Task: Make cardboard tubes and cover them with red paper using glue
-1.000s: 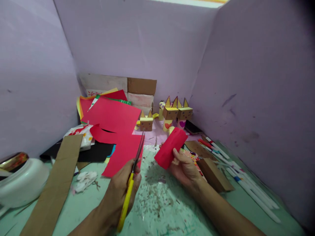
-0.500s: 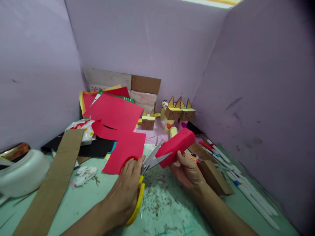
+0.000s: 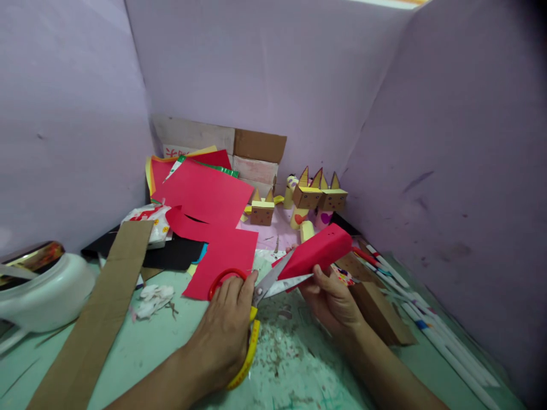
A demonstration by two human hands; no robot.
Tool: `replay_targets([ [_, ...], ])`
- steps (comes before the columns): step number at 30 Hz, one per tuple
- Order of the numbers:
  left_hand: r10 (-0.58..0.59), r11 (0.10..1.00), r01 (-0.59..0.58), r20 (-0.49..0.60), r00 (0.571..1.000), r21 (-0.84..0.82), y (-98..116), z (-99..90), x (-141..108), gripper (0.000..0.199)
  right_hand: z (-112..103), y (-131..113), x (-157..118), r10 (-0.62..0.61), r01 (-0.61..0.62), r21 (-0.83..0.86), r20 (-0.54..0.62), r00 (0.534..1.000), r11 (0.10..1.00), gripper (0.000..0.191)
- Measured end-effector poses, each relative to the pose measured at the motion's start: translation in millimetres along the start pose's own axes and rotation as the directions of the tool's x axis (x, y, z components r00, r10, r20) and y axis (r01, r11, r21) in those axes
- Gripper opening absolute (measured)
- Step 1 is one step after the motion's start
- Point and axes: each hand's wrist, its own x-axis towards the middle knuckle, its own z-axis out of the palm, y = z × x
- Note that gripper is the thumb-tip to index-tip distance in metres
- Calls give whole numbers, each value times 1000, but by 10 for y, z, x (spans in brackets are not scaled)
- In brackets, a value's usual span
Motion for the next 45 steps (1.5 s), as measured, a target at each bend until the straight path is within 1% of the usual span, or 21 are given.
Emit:
replay_targets([
  [4, -24, 998, 21, 46, 999, 67, 30, -57, 29, 69, 9, 14, 7, -27, 27, -14, -27, 999, 1000, 49],
  [6, -20, 996, 16, 47, 999, 88, 30, -68, 36, 68, 16, 14, 5, -30, 30, -14, -27, 999, 999, 49],
  [15, -13, 996, 15, -29, 1000, 87, -20, -45, 52, 62, 50, -25, 4, 16, -16, 2, -25, 1000, 1000, 47],
  [20, 3, 996, 0, -32, 999, 84, -21, -60, 63, 60, 30, -6, 21, 46, -47, -6, -57, 997, 999, 36],
  [24, 4, 996, -2, -25, 1000, 90, -23, -63, 60, 59, 21, 8, 35, 43, -42, 14, -69, 997, 999, 34],
  [28, -6, 995, 11, -49, 999, 101, -26, -51, 52, 62, 11, -5, 43, 56, -53, 33, -82, 995, 998, 27],
  [37, -20, 998, 20, -5, 1000, 59, -5, -97, 69, 58, 20, -3, 34, 57, -52, 50, -104, 993, 997, 29],
  [41, -12, 998, 13, -14, 1000, 53, -5, -99, 60, 60, 47, 12, 17, 30, -28, 28, -81, 996, 999, 42],
  [45, -19, 999, 18, 26, 999, 51, 4, -97, 62, 62, 52, 39, 2, 27, -27, 6, -59, 998, 1000, 49],
])
